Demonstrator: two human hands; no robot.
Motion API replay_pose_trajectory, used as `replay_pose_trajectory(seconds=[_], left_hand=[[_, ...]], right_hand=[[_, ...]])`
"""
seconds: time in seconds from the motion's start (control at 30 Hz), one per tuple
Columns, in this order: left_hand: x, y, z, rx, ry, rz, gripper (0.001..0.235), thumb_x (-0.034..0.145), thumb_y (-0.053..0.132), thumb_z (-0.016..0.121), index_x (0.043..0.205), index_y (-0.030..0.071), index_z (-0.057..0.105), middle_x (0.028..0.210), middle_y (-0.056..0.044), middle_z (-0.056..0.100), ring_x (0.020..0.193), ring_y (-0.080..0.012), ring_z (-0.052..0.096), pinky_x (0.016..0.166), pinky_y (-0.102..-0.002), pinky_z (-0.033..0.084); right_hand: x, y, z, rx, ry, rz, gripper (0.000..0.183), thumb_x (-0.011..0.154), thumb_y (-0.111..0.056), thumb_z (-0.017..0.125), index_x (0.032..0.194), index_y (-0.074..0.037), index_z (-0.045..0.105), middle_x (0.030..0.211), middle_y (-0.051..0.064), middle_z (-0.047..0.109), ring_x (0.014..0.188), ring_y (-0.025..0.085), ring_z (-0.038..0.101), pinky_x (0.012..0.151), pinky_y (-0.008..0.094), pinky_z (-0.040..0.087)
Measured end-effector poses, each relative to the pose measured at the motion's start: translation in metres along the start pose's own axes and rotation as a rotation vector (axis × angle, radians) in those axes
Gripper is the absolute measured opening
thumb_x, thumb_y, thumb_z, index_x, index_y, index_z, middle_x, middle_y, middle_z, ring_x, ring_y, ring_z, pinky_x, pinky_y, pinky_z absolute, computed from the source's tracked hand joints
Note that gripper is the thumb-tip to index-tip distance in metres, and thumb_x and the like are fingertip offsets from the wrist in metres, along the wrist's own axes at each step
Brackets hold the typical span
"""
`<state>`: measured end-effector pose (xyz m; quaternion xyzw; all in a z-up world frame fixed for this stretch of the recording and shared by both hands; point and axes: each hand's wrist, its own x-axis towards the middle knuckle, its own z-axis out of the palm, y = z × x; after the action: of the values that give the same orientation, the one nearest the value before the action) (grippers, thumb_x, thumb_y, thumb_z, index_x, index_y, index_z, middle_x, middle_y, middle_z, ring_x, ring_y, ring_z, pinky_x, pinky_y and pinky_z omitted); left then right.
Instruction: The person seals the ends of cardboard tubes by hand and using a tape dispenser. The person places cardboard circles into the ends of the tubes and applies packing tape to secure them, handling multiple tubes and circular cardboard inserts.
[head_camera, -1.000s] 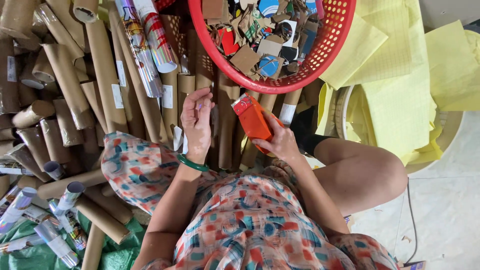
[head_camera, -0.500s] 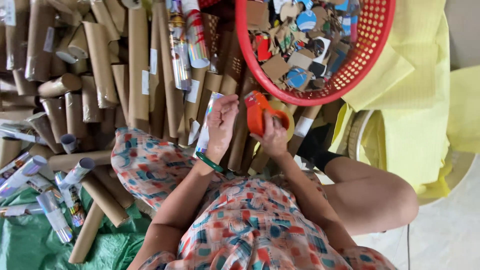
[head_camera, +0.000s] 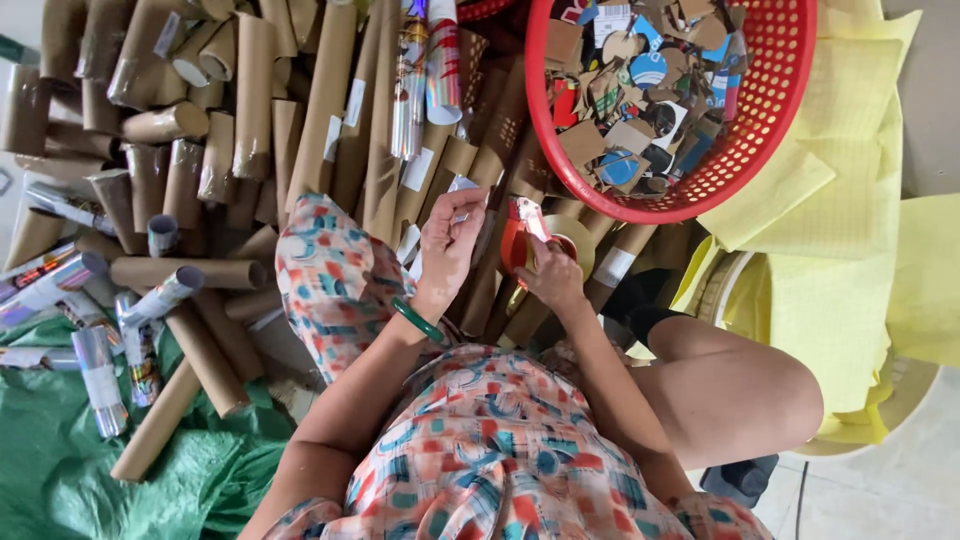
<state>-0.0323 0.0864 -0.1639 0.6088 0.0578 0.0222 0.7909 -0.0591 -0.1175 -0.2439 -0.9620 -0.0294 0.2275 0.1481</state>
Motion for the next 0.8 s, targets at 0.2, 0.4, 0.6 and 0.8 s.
replay_pose_trajectory(seconds=[0.2, 0.4, 0.6, 0.8], left_hand=[[0.008, 0.003, -0.003, 0.217, 0.036, 0.132, 0.024, 0.103, 0.008, 0.064, 0.127, 0.004, 0.065, 0.125, -0.009, 0.065, 0.105, -0.0121, 0.064, 0.088, -0.024, 0.053], [0.052, -0.028, -0.02, 0.581, 0.245, 0.306, 0.046, 0.096, 0.009, 0.072, 0.14, 0.008, 0.06, 0.15, -0.02, 0.048, 0.142, -0.0369, 0.043, 0.119, -0.046, 0.037], [0.097, -0.09, -0.054, 0.782, 0.325, 0.337, 0.057, 0.095, 0.008, 0.069, 0.149, 0.015, 0.052, 0.163, -0.022, 0.032, 0.149, -0.0429, 0.033, 0.121, -0.05, 0.036], [0.118, -0.12, -0.07, 0.894, 0.265, 0.409, 0.059, 0.093, -0.002, 0.065, 0.147, 0.018, 0.057, 0.166, -0.021, 0.03, 0.152, -0.0449, 0.033, 0.126, -0.053, 0.032]], right_hand=[[0.006, -0.019, -0.037, 0.42, 0.444, -0.299, 0.053, 0.09, -0.022, 0.079, 0.137, -0.006, 0.061, 0.123, 0.02, 0.07, 0.105, 0.039, 0.07, 0.088, 0.046, 0.057], [0.079, -0.053, -0.018, 0.855, 0.534, -0.287, 0.052, 0.1, -0.014, 0.069, 0.148, -0.003, 0.05, 0.134, 0.016, 0.062, 0.116, 0.024, 0.069, 0.097, 0.037, 0.061], [0.205, -0.071, 0.057, 1.235, 0.601, -0.179, 0.054, 0.106, -0.019, 0.064, 0.154, -0.004, 0.043, 0.137, 0.016, 0.061, 0.122, 0.021, 0.062, 0.107, 0.031, 0.05], [0.256, -0.101, 0.051, 1.44, 0.501, -0.056, 0.062, 0.105, -0.026, 0.062, 0.158, -0.003, 0.038, 0.126, 0.016, 0.065, 0.108, 0.018, 0.06, 0.095, 0.031, 0.049]])
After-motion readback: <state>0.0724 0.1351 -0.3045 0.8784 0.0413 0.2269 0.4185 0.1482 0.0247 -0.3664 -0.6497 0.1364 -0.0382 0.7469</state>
